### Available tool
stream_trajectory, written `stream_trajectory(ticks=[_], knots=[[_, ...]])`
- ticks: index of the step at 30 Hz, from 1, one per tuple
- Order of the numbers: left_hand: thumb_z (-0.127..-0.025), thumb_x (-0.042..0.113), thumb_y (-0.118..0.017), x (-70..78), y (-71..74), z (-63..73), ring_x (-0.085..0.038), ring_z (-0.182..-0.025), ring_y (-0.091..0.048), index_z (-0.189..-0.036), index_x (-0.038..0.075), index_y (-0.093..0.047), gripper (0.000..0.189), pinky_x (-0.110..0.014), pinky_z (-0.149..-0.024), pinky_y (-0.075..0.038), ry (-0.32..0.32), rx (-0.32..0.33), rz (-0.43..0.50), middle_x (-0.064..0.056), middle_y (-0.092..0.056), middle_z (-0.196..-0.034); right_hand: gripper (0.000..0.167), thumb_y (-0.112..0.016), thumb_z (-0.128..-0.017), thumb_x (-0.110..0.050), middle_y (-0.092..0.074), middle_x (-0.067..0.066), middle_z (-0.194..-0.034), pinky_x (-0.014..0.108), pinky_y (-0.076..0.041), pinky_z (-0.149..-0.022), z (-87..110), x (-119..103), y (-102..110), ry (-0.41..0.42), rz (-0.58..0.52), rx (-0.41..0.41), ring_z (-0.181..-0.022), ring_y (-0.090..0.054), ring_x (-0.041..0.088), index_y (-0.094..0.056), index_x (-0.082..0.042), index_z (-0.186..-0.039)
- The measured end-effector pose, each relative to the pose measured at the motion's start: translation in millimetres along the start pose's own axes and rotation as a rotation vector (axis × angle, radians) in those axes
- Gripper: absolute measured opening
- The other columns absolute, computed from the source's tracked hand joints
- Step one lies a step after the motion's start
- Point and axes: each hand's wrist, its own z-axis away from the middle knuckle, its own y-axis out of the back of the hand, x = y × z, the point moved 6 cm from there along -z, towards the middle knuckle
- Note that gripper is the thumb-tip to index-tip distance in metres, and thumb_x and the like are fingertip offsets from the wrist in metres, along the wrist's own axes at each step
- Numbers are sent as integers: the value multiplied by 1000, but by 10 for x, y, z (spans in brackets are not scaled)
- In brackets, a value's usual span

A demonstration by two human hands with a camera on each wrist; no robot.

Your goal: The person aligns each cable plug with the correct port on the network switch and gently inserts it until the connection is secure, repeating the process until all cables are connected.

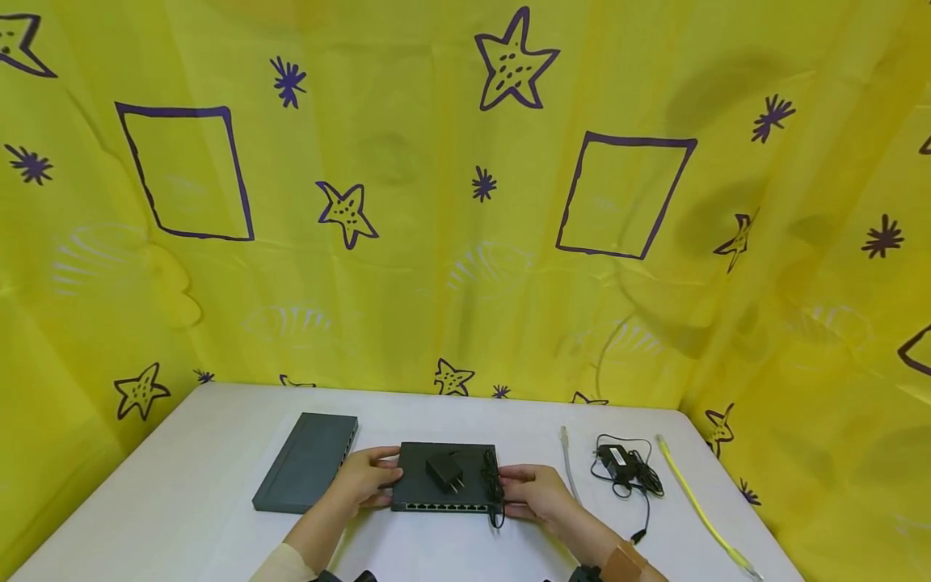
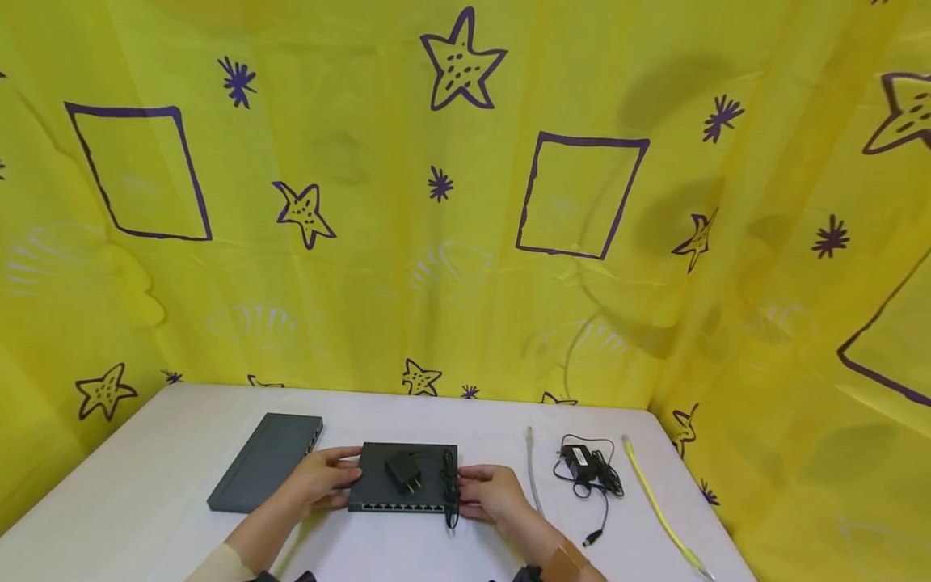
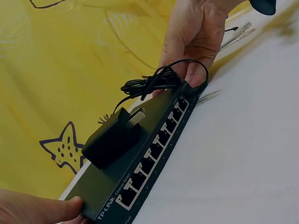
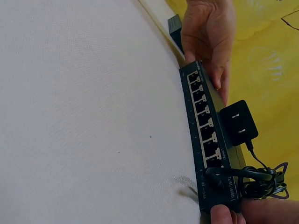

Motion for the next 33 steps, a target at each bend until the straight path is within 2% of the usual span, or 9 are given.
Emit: stream_trajectory(ticks=[5,11,16,20,24,27,33], knots=[[-87,-2,-70,-6,-1,10,-17,-78,-68,-130,-7,-58,45,-33,-62,-60,-16,15,2,-19,-68,-108,41,-62,-85,11,-71,13,-106,36,-61,-72,-4,-7,5,15,-19,3,-82,-69,16,-58,15,-125],[-86,-3,-71,-41,-26,44,-19,-77,-70,-125,-11,-60,41,-35,-64,-61,-56,43,18,-22,-69,-109,37,-63,-83,11,-71,15,-103,34,-61,-70,-69,-47,57,39,22,34,-79,-68,17,-62,12,-120],[-84,-6,-71,-52,-87,109,-18,-76,-68,-123,-15,-58,42,-38,-64,-61,-85,53,59,-21,-67,-103,33,-62,-87,9,-72,19,-104,34,-61,-70,-159,-71,111,47,43,23,-80,-70,18,-63,12,-120],[-84,-6,-71,-48,-111,132,-17,-76,-68,-122,-16,-56,41,-39,-65,-61,-78,46,94,-18,-66,-98,32,-61,-89,7,-72,18,-104,32,-60,-70,-186,-79,138,37,24,5,-80,-70,16,-62,12,-121],[-87,-1,-69,-24,-55,87,-18,-76,-69,-121,-14,-57,39,-37,-64,-61,-54,65,79,-15,-70,-96,33,-58,-91,4,-72,14,-101,31,-60,-73,-122,-59,149,15,-16,-22,-80,-68,14,-60,14,-123],[-88,3,-69,14,10,21,-20,-78,-69,-122,-12,-58,39,-36,-63,-61,-51,88,50,-17,-71,-97,34,-57,-92,3,-72,9,-97,31,-60,-75,-44,-23,158,15,-43,-57,-80,-67,14,-58,15,-124],[-87,4,-72,83,38,-100,-20,-79,-68,-118,-12,-62,37,-35,-65,-61,-65,84,13,-18,-71,-98,32,-61,-91,6,-73,7,-88,30,-59,-75,4,54,127,85,-82,-118,-77,-69,12,-58,20,-119]])
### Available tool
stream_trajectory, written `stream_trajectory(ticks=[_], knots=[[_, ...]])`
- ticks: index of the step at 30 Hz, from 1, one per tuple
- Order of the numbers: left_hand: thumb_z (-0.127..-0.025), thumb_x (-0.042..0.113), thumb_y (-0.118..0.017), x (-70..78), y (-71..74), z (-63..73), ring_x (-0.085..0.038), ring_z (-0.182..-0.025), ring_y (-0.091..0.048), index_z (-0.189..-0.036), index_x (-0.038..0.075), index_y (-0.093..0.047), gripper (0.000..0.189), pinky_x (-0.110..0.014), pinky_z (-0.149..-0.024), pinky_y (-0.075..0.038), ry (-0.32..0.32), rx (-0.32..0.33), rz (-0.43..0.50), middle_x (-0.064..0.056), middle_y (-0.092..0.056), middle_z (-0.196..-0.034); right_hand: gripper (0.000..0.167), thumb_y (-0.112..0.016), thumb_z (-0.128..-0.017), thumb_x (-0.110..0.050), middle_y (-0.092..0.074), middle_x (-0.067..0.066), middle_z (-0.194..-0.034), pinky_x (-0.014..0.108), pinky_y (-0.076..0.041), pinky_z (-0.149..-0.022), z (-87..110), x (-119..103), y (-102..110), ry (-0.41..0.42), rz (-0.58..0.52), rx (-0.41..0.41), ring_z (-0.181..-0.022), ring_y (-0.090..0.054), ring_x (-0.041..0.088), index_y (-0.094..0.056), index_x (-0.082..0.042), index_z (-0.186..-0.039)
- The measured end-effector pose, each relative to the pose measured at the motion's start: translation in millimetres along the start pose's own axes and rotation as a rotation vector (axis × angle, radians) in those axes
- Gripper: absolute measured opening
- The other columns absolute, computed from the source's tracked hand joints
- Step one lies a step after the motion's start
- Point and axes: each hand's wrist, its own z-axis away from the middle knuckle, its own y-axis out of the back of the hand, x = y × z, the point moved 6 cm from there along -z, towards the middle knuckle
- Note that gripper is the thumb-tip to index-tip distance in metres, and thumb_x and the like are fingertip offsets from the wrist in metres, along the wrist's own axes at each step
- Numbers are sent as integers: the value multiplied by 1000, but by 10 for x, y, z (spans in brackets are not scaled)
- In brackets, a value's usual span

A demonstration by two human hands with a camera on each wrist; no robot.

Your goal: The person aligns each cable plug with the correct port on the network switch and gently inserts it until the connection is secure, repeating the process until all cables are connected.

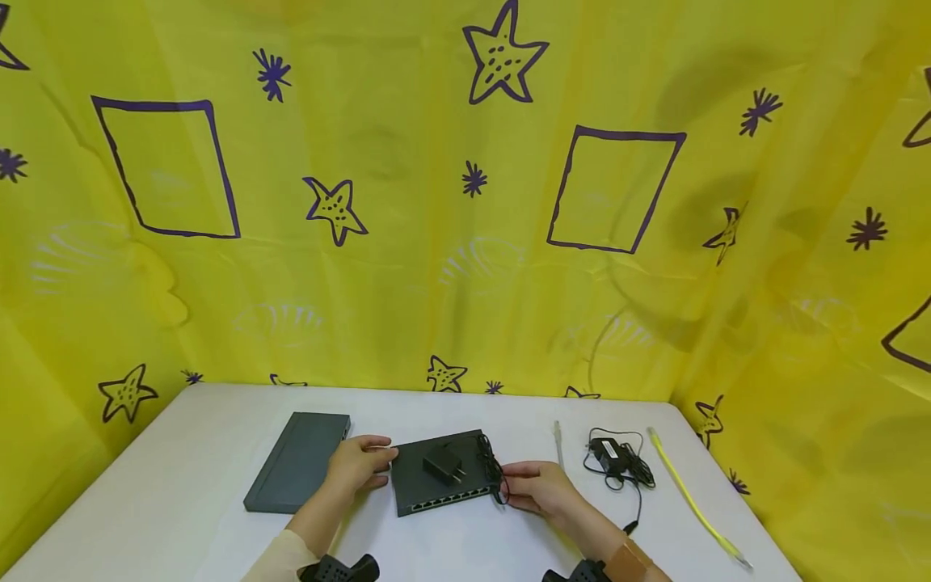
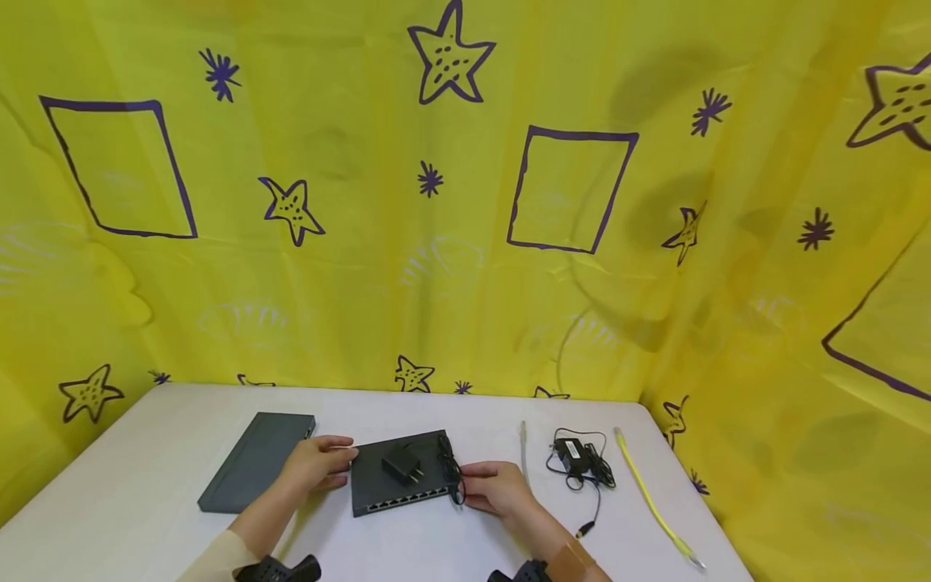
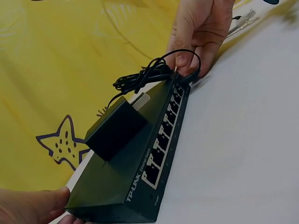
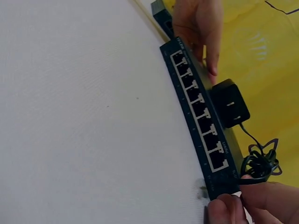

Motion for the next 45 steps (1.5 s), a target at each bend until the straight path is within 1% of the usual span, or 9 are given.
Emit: stream_trajectory(ticks=[3,6,11,16,22,27,34,37,45], knots=[[-85,1,-73,12,2,-13,-17,-78,-67,-112,-11,-66,31,-34,-66,-61,0,0,-26,-15,-70,-96,29,-62,-90,7,-74,8,-86,30,-60,-74,-41,20,-37,42,9,18,-75,-69,11,-59,21,-115],[-84,-1,-73,20,7,-11,-16,-77,-66,-109,-10,-68,26,-33,-66,-61,1,0,-55,-16,-69,-96,26,-64,-89,8,-74,9,-85,30,-60,-71,-68,26,-56,53,26,57,-71,-69,10,-61,21,-110],[-84,-1,-74,29,30,-2,-15,-78,-66,-107,-9,-69,25,-32,-67,-60,-6,8,-70,-16,-69,-95,23,-65,-87,9,-73,9,-82,29,-60,-68,-89,9,-66,39,49,91,-68,-68,10,-63,20,-107],[-82,0,-75,40,58,42,-13,-71,-65,-103,-10,-70,24,-30,-64,-60,-18,16,-91,-10,-70,-85,23,-66,-86,10,-73,9,-83,28,-60,-68,-130,-38,-49,21,60,110,-68,-67,11,-64,20,-107],[-84,0,-73,2,47,116,-14,-67,-65,-103,-9,-69,21,-31,-62,-60,-10,-4,-86,-5,-69,-78,20,-65,-88,10,-72,9,-85,29,-60,-69,-236,-108,28,-30,137,171,-69,-66,12,-66,16,-106],[-83,-1,-73,-44,35,194,-14,-67,-66,-100,-8,-69,19,-31,-62,-60,-3,-20,-84,-5,-69,-77,20,-62,-89,10,-72,8,-85,29,-60,-70,-318,-168,61,-67,163,121,-71,-66,12,-67,15,-108],[-81,-3,-74,-47,16,280,-14,-66,-66,-95,-8,-69,16,-31,-63,-60,-21,-39,-101,-5,-68,-75,21,-61,-90,10,-72,7,-82,28,-60,-70,-420,-210,91,-77,150,37,-71,-67,11,-65,17,-110],[-81,-4,-74,-37,16,275,-15,-67,-65,-94,-9,-68,16,-32,-65,-60,-17,-41,-111,-6,-68,-77,22,-59,-91,10,-72,5,-81,27,-60,-70,-425,-201,93,-80,135,21,-71,-67,10,-64,18,-111],[-81,-1,-74,-26,-1,230,-16,-68,-62,-95,-6,-68,16,-31,-66,-59,3,-60,-150,-8,-64,-79,24,-58,-92,8,-70,4,-82,28,-59,-73,-391,-158,131,-73,86,18,-74,-65,12,-64,16,-115]])
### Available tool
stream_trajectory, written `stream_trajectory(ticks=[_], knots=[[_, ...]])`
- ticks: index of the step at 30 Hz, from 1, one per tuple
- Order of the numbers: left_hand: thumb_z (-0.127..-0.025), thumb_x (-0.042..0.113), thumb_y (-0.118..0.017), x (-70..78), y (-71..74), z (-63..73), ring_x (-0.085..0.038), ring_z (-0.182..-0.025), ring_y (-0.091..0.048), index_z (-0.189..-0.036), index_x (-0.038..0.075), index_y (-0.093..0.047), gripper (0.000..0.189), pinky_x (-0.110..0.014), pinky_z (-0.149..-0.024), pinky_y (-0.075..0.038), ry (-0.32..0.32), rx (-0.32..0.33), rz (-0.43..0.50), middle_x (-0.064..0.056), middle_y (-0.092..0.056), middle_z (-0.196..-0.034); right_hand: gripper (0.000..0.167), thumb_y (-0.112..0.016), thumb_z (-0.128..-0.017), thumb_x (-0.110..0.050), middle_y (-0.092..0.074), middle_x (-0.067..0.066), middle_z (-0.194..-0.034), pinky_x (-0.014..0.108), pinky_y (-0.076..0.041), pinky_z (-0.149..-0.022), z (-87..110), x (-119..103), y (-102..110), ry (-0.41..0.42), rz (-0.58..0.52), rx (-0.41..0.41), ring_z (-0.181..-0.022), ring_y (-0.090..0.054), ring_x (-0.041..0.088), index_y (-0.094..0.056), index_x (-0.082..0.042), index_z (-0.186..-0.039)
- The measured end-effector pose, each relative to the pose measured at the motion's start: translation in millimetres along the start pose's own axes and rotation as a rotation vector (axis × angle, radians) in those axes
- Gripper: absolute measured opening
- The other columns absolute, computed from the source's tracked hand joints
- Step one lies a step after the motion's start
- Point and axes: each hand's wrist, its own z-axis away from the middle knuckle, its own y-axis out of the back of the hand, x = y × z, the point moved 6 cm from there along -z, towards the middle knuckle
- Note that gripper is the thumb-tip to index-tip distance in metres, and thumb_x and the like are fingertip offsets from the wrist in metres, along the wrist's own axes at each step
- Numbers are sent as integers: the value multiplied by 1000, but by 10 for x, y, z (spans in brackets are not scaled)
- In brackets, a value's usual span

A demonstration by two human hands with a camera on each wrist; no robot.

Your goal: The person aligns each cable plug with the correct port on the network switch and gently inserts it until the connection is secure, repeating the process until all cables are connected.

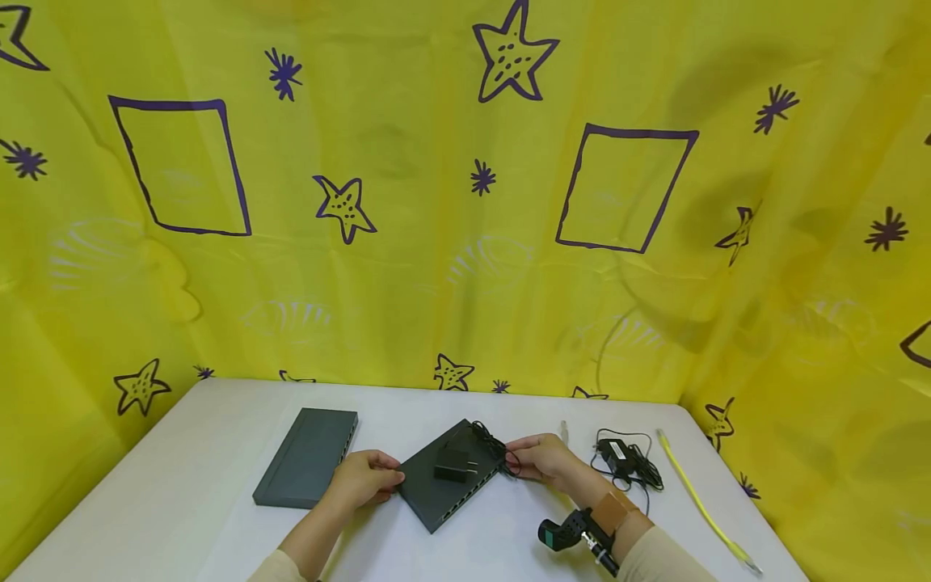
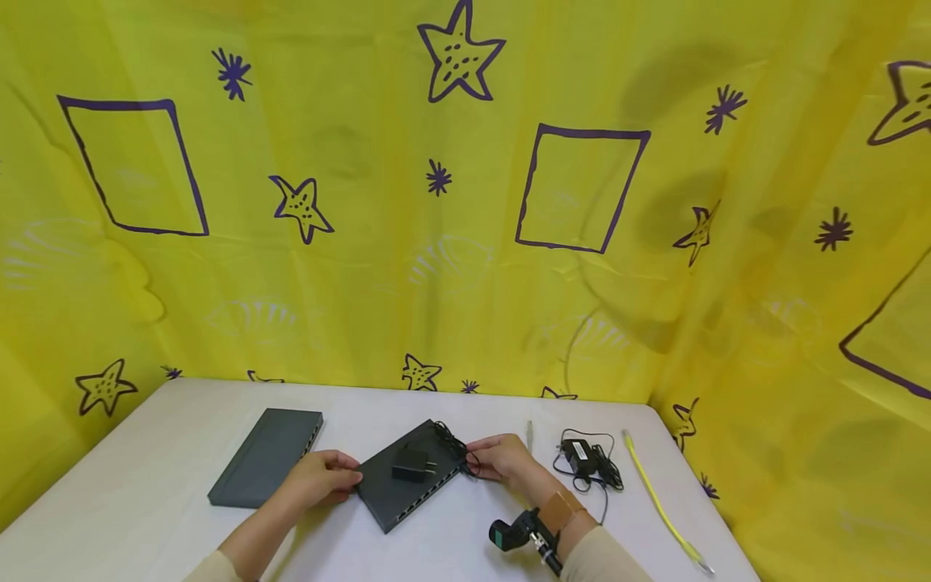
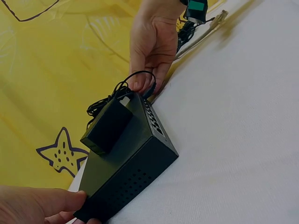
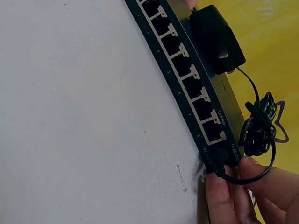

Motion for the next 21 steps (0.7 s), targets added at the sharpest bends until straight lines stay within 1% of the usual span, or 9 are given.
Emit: stream_trajectory(ticks=[4,8,12,15,18,21], knots=[[-81,0,-74,-17,5,-1,-15,-68,-62,-95,-5,-68,16,-30,-65,-59,-1,1,-4,-6,-65,-78,26,-57,-93,7,-71,5,-85,28,-59,-75,31,-27,-1,26,-17,-36,-77,-66,13,-61,18,-117],[-81,2,-75,-28,3,4,-14,-68,-63,-96,-6,-69,18,-30,-66,-59,-7,5,6,-5,-66,-78,31,-58,-93,5,-73,9,-91,27,-59,-75,76,-92,80,48,-16,-33,-79,-68,12,-57,21,-120],[-81,4,-76,-42,9,8,-13,-68,-63,-95,-6,-69,19,-30,-66,-59,-2,16,26,-5,-67,-77,36,-61,-92,3,-74,15,-95,30,-60,-75,108,-209,253,56,4,15,-77,-69,12,-54,23,-122],[-81,6,-78,-58,18,6,-12,-67,-63,-94,-6,-70,19,-29,-66,-59,2,28,32,-3,-67,-75,37,-62,-93,2,-73,19,-98,32,-60,-77,136,-307,420,53,44,63,-78,-70,14,-54,22,-123],[-80,6,-79,-77,23,-5,-11,-65,-63,-93,-6,-71,19,-29,-64,-59,-1,40,26,-2,-67,-73,37,-62,-93,1,-73,19,-98,32,-60,-76,160,-388,606,44,92,117,-79,-70,16,-54,21,-123],[-79,5,-79,-98,22,-14,-11,-64,-62,-92,-5,-71,19,-28,-63,-59,3,49,30,-1,-67,-72,38,-63,-93,1,-73,19,-97,32,-60,-76,175,-435,769,40,115,144,-79,-71,17,-54,22,-123]])
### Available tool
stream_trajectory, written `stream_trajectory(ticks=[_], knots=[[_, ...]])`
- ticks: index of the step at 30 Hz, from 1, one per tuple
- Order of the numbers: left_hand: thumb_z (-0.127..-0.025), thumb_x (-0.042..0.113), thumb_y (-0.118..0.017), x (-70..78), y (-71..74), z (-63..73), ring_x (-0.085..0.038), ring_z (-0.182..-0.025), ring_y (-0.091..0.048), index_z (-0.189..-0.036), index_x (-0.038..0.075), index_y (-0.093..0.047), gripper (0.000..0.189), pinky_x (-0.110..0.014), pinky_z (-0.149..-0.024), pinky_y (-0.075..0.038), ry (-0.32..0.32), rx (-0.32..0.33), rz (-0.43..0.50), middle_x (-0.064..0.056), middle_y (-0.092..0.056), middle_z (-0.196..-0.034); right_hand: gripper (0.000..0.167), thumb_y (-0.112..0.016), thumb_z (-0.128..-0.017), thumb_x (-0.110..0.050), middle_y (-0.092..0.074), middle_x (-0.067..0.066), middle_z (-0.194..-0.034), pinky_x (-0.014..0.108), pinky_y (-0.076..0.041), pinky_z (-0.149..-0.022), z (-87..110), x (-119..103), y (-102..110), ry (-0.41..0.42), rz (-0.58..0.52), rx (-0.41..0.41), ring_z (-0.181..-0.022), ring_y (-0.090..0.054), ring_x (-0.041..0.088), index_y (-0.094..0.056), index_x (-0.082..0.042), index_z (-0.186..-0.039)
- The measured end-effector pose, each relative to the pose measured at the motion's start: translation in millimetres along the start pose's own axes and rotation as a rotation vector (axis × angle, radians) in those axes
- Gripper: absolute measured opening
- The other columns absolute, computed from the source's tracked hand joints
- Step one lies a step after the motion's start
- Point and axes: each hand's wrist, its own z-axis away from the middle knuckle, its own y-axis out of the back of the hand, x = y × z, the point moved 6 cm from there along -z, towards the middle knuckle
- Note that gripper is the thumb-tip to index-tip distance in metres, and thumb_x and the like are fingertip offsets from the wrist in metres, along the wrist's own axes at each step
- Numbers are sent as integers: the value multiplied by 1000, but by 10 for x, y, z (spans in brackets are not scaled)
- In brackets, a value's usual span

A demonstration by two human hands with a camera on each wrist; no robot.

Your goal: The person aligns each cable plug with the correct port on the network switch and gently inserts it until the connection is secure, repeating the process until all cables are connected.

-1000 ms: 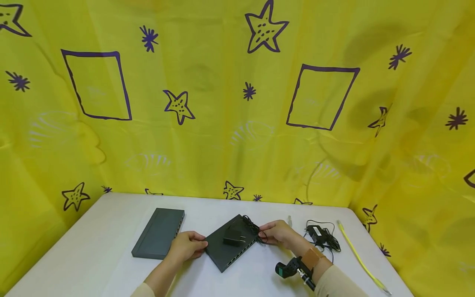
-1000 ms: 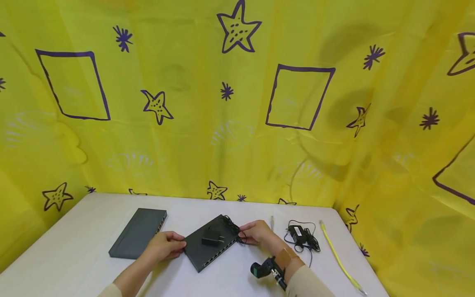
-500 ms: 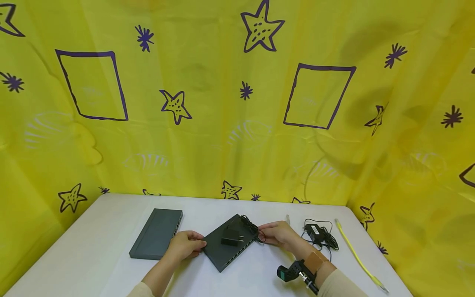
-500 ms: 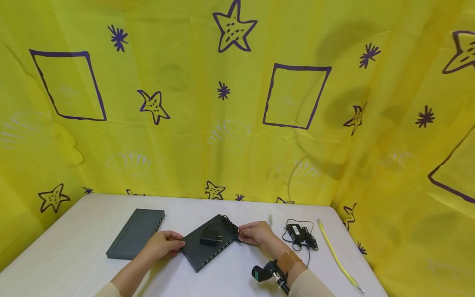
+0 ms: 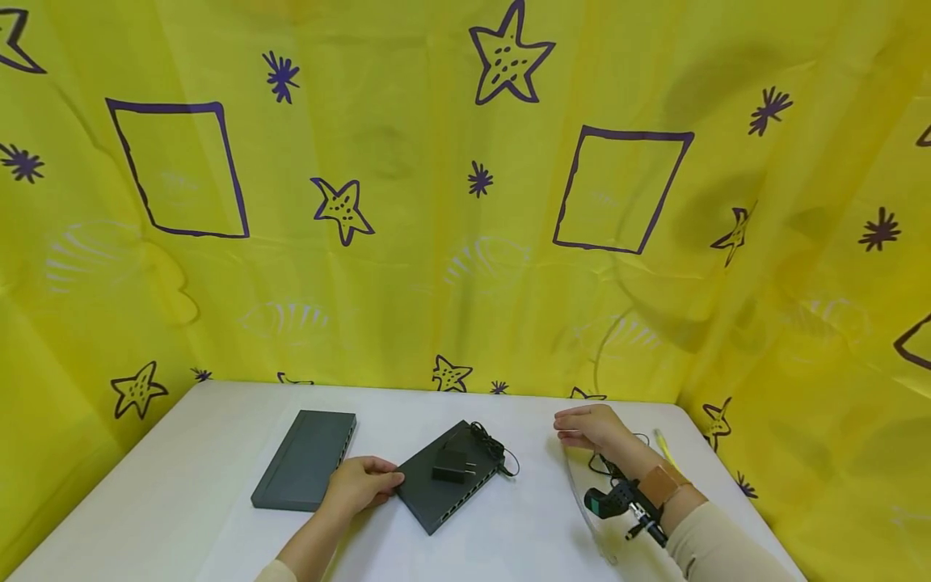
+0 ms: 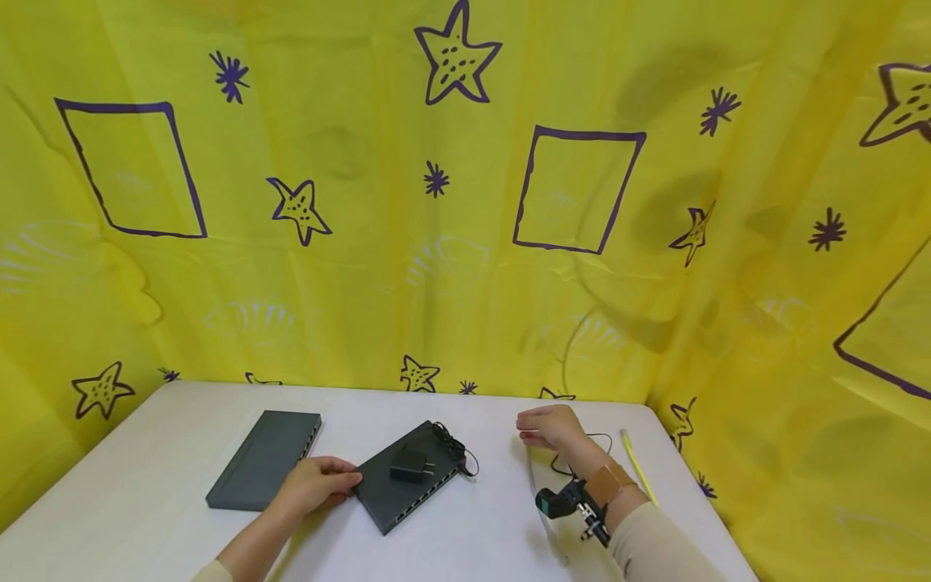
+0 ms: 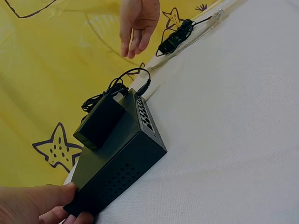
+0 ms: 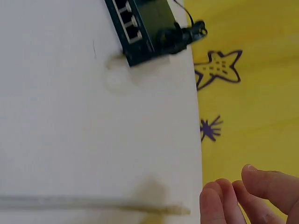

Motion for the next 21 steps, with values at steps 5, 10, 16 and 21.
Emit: stream_trajectory(ticks=[5,10,16,21], knots=[[-79,5,-79,-30,6,-6,-11,-64,-61,-92,-5,-72,18,-27,-63,-58,9,9,3,-2,-66,-73,35,-63,-92,1,-74,17,-94,30,-60,-73,-45,46,184,-20,7,37,-76,-71,15,-57,22,-120],[-79,5,-80,-39,2,-1,-12,-64,-62,-92,-5,-72,19,-28,-64,-59,13,8,11,-2,-66,-73,30,-65,-90,4,-74,12,-87,28,-60,-70,-114,174,265,-82,-43,80,-71,-70,14,-61,20,-114],[-78,6,-80,-39,11,-4,-11,-65,-62,-92,-5,-72,20,-28,-64,-59,15,11,14,-2,-67,-74,29,-68,-86,6,-72,11,-80,26,-60,-67,-207,227,239,-92,-39,102,-66,-69,13,-62,21,-110],[-78,6,-81,-36,14,-9,-10,-64,-62,-92,-5,-72,20,-27,-64,-59,4,13,18,-1,-67,-73,35,-73,-84,-1,-69,6,-72,23,-58,-61,-270,242,220,-151,87,188,-58,-66,11,-62,19,-110]])
